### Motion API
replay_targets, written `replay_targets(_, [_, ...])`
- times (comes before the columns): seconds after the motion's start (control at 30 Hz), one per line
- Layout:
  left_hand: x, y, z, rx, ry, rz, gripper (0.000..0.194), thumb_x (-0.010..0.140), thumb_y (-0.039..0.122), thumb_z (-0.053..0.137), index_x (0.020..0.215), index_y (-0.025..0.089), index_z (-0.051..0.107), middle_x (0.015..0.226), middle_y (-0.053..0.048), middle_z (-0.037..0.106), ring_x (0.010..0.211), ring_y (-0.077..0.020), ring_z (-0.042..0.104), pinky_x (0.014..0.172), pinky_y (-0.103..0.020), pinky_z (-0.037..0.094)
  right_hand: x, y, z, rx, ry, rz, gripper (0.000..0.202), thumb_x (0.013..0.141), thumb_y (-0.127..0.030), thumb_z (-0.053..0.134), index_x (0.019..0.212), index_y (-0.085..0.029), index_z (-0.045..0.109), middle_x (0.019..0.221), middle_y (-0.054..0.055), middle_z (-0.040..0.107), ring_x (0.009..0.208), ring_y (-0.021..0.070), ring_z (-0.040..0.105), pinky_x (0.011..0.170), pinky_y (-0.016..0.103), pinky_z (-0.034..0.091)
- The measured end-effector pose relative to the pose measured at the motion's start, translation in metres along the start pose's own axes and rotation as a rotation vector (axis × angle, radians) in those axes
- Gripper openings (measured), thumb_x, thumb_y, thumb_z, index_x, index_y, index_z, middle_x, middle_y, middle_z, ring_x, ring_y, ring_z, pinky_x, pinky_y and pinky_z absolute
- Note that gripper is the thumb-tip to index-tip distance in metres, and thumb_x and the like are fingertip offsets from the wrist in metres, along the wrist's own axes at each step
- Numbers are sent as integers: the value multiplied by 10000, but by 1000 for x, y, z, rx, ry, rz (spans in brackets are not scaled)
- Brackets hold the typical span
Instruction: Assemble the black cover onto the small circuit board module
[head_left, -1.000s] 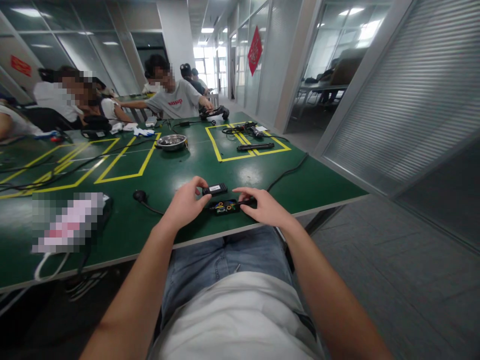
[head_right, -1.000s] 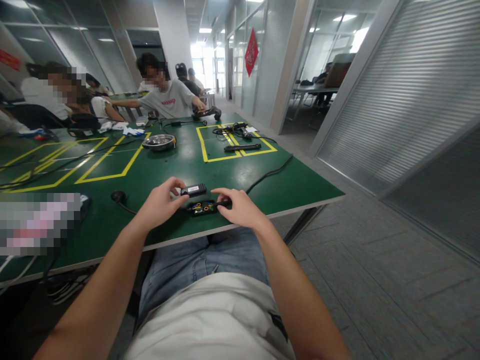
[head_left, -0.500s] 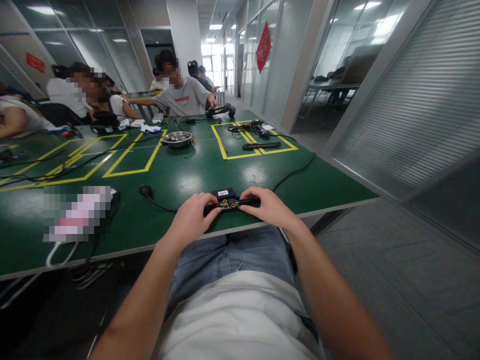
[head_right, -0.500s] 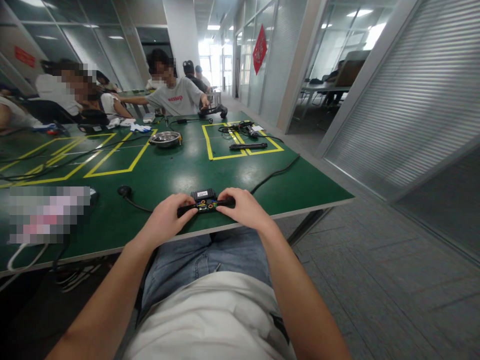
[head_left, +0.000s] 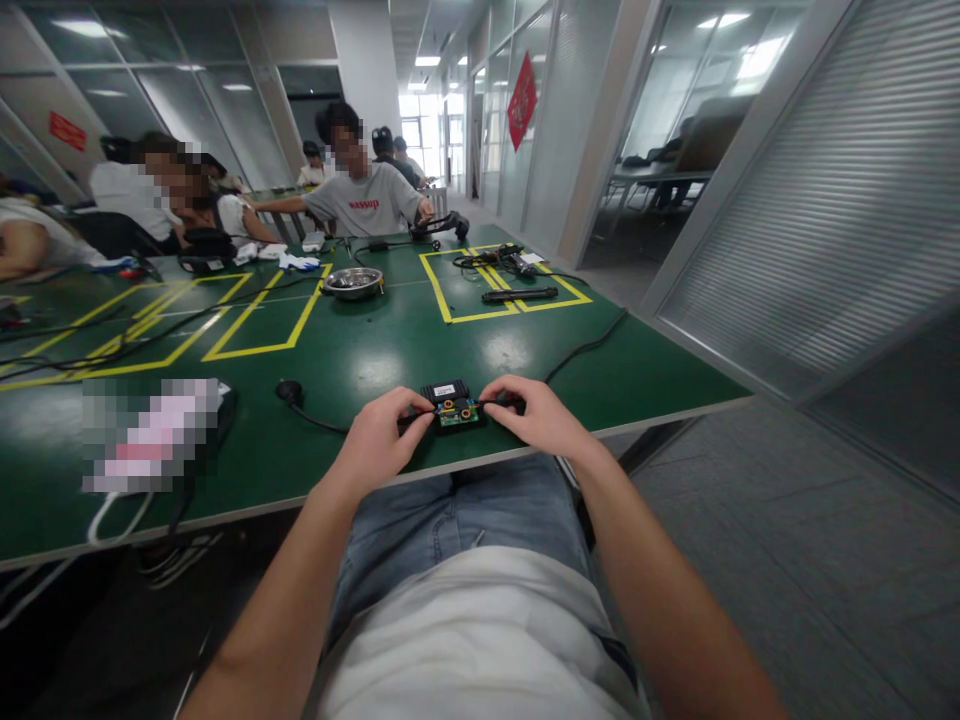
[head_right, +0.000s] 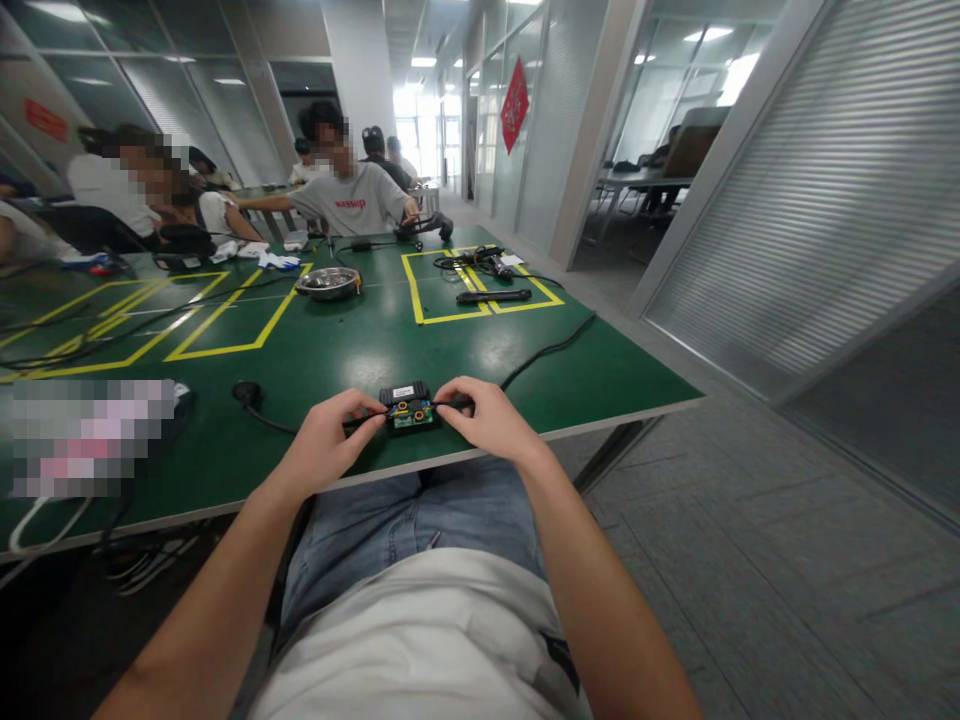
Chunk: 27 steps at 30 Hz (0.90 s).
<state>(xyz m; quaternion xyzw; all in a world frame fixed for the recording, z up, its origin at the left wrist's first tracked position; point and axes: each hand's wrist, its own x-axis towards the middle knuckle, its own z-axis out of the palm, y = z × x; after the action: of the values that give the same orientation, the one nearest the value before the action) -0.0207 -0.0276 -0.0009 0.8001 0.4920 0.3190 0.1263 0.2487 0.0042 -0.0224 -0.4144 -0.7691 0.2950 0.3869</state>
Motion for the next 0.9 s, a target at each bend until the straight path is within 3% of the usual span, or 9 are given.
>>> replay_targets(0.57, [0,-2,-2,15,20,-23,175,990,314,663,1012,218,807,904,-57,797,832,-231,729,788,-352,565,3,0,0,-9,19,-22,156,951,-269,667,977,-203,806,987,63,824,894,217,734,813,329,574])
replay_targets(0.9, [0,-3,-3,-12,-37,-45,196,992,325,651,1003,215,812,940,-63,827,851,-237,751,779,-353,561,3,1,0,-14,0,-12,162,946,-260,676,963,-204,827,957,56,824,840,204,719,764,312,551])
